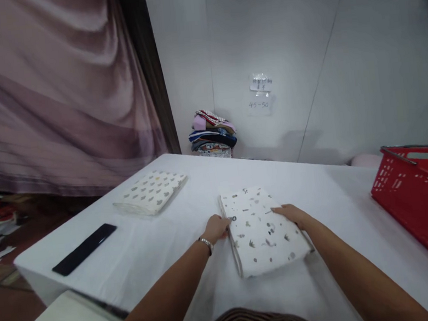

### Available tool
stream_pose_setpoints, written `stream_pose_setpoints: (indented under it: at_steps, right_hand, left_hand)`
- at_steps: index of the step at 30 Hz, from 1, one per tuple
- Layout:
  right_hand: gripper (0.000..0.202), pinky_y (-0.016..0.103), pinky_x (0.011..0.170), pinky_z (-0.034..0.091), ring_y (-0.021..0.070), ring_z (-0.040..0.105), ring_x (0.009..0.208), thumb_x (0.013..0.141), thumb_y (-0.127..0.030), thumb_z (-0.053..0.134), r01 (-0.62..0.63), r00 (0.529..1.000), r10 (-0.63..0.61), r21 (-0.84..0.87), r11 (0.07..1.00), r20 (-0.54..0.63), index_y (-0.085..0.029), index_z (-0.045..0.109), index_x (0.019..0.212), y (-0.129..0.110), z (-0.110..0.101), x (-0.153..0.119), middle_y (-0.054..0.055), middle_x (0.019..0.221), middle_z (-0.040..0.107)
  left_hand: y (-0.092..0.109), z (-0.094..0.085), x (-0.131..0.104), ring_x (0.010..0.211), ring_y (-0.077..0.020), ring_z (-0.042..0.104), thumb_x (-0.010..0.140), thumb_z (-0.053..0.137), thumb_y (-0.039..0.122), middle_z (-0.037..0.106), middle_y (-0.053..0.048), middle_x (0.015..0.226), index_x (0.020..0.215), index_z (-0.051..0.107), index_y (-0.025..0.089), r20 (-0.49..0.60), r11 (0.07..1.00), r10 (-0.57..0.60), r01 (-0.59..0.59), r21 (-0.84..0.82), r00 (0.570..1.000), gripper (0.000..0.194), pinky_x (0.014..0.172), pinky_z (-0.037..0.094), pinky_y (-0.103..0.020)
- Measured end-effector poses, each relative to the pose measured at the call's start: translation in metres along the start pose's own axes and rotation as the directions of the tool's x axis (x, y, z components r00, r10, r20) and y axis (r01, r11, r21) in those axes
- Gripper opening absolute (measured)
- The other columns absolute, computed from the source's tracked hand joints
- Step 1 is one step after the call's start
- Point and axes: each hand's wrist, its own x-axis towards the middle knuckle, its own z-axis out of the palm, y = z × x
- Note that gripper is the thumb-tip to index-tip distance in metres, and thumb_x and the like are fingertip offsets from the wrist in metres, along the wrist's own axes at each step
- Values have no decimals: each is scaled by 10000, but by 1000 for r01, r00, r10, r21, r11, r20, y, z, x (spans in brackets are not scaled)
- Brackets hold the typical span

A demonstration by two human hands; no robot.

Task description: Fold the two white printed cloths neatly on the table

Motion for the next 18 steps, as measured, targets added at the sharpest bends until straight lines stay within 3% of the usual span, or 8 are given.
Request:
stream_pose_setpoints:
  at_steps: [4,10,14,18]
  right_hand:
    - [306,311,639,520,268,678,840,806,-387,590,2,998,-13,203,979,54,-123,628,956,9,-8,-11,202,996,676]
    - [234,291,637,513,237,686,781,815,-383,563,33,999,-30,207,978,-18,-167,646,849,24,-6,-25,165,924,686]
    - [268,283,641,516,241,679,808,792,-411,600,70,995,-56,176,982,-85,-161,631,882,28,-5,-21,154,941,687]
    - [433,298,678,533,267,663,873,699,-446,704,10,993,15,215,976,-113,-130,605,978,25,-7,-22,148,983,684]
  left_hand:
    - [6,7,0,525,-166,602,705,651,276,626,-56,600,593,514,189,-7,991,72,-71,114,997,197,443,446,-238]
    - [10,10,2,502,-209,604,722,596,360,590,-52,512,513,460,220,26,943,156,-156,294,987,285,461,433,-291]
    - [12,9,-2,778,-279,659,731,568,403,668,-103,696,549,472,213,1,904,206,-190,384,979,281,635,464,-328]
    - [15,13,-8,966,-305,616,741,554,367,678,-144,907,650,513,184,-31,899,219,-189,395,975,208,759,450,-337]
